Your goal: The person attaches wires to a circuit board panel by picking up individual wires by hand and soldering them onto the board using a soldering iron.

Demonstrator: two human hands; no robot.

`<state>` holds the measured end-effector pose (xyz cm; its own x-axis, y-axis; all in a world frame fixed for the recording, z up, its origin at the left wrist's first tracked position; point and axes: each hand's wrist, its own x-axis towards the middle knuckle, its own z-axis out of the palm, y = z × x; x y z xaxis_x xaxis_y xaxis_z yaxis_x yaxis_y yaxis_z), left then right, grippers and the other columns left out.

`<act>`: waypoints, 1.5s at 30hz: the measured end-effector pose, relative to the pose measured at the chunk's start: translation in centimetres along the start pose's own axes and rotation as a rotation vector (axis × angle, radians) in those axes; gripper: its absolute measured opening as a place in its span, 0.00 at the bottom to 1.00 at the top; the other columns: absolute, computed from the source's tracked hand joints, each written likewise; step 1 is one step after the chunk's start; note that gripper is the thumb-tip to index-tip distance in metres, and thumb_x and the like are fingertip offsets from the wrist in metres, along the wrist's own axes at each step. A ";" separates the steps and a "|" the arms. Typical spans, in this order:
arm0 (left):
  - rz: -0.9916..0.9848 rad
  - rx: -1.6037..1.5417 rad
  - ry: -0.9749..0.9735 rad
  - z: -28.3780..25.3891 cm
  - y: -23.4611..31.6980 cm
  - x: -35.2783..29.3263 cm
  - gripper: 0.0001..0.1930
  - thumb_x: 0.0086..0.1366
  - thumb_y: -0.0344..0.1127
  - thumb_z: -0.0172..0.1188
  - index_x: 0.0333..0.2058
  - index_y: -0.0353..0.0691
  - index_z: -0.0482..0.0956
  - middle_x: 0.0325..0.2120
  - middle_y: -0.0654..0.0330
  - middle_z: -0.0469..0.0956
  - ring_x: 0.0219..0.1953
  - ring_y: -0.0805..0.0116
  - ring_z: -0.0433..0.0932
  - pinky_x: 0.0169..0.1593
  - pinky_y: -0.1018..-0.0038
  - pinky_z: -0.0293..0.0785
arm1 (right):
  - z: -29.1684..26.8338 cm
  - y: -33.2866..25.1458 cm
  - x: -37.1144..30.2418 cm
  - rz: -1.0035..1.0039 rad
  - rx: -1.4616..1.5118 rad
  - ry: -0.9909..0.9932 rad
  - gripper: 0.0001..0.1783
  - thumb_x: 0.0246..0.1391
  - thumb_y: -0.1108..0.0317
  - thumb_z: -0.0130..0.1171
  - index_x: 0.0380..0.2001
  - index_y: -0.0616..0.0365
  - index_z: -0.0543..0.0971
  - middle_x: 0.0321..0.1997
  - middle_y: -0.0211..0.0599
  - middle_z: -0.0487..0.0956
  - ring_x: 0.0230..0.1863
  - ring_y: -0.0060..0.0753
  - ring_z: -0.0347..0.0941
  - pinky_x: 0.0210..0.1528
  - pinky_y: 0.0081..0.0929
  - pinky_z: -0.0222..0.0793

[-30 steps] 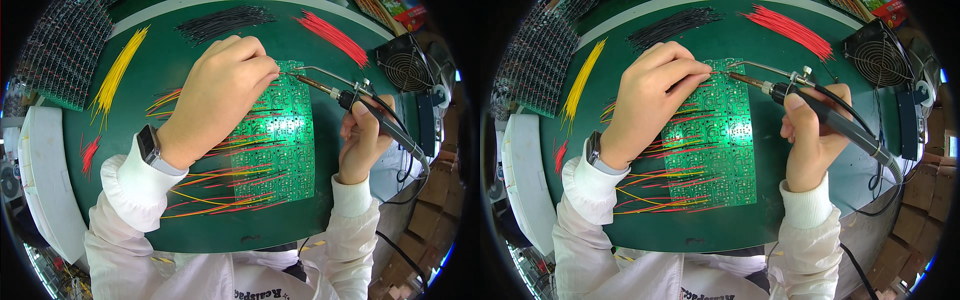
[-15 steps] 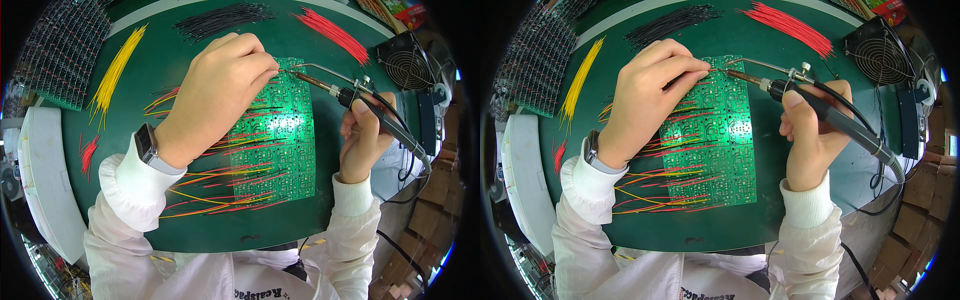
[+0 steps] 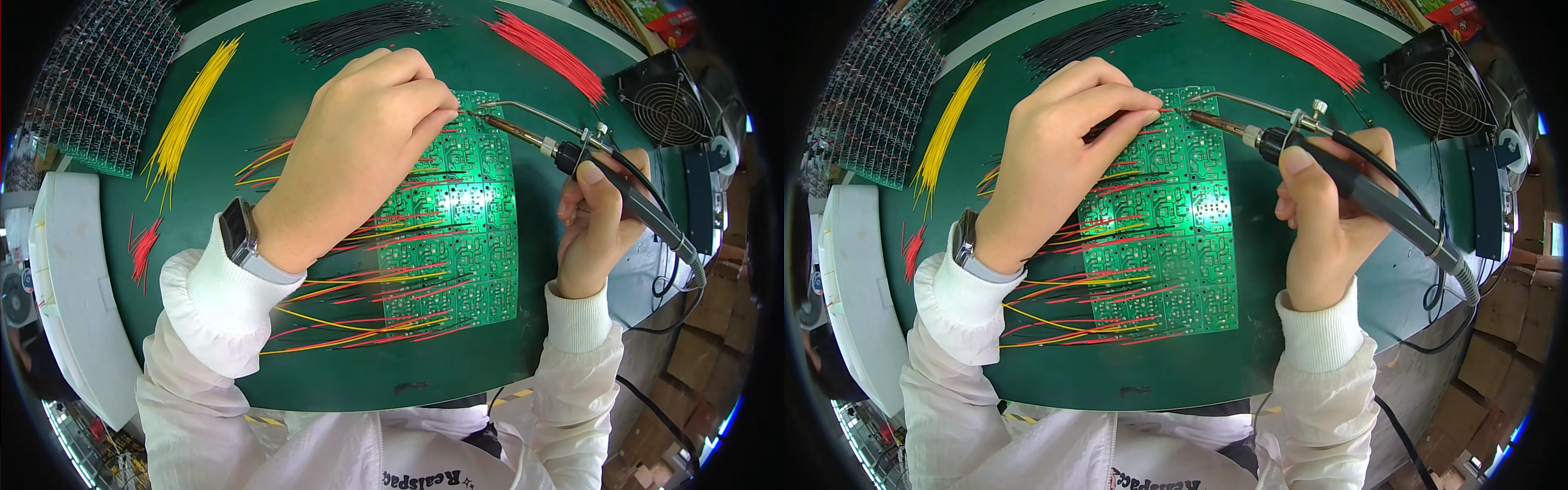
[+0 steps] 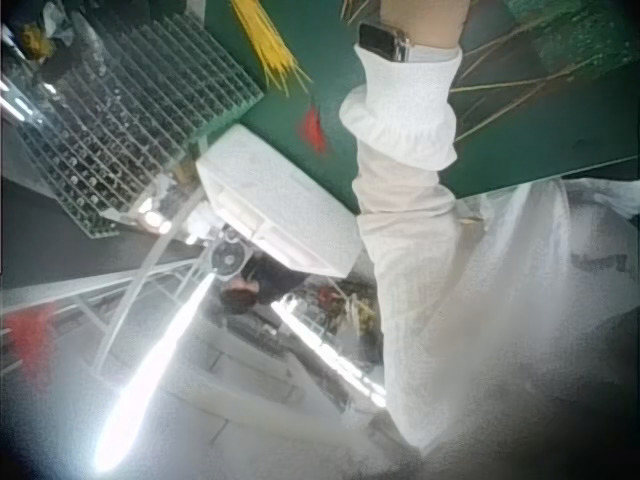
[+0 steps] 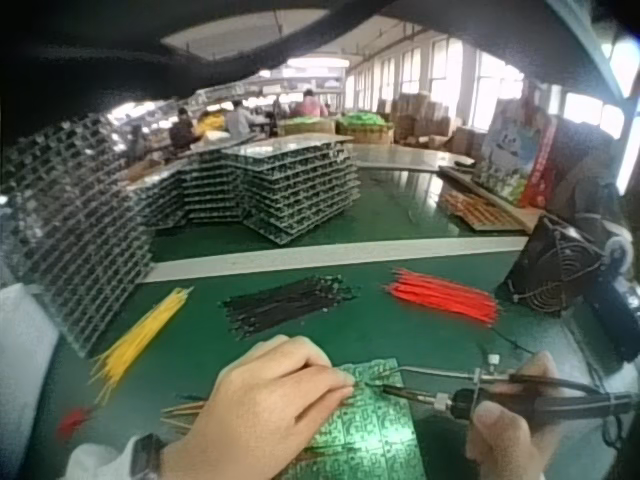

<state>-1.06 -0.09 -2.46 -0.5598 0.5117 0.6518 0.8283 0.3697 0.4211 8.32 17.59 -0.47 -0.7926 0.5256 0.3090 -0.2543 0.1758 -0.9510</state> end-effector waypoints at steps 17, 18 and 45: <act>-0.036 -0.010 -0.025 -0.2 0.1 0.1 0.03 0.51 0.27 0.61 0.27 0.37 0.78 0.24 0.61 0.73 0.22 0.69 0.72 0.25 0.77 0.67 | -0.2 0.1 0.3 -0.004 0.054 0.035 0.09 0.43 0.73 0.56 0.24 0.60 0.65 0.14 0.30 0.66 0.11 0.16 0.60 0.13 0.12 0.51; -0.044 -0.011 -0.028 -0.2 0.1 0.1 0.03 0.51 0.27 0.61 0.27 0.37 0.78 0.24 0.61 0.73 0.22 0.69 0.72 0.25 0.78 0.67 | -0.2 0.2 0.4 -0.010 0.063 0.042 0.09 0.43 0.73 0.56 0.24 0.60 0.65 0.14 0.31 0.66 0.11 0.17 0.60 0.13 0.12 0.51; 0.130 0.245 -0.577 12.5 1.3 18.1 0.04 0.50 0.32 0.59 0.27 0.42 0.79 0.29 0.56 0.79 0.34 0.58 0.78 0.37 0.66 0.72 | -1.3 -0.1 0.5 0.015 0.092 0.077 0.11 0.41 0.73 0.55 0.24 0.59 0.62 0.16 0.32 0.67 0.13 0.15 0.59 0.16 0.13 0.55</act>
<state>-10.41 19.37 2.03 -0.4356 0.8742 0.2144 0.8986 0.4084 0.1604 8.68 18.97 -0.18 -0.7528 0.5907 0.2906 -0.2949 0.0920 -0.9511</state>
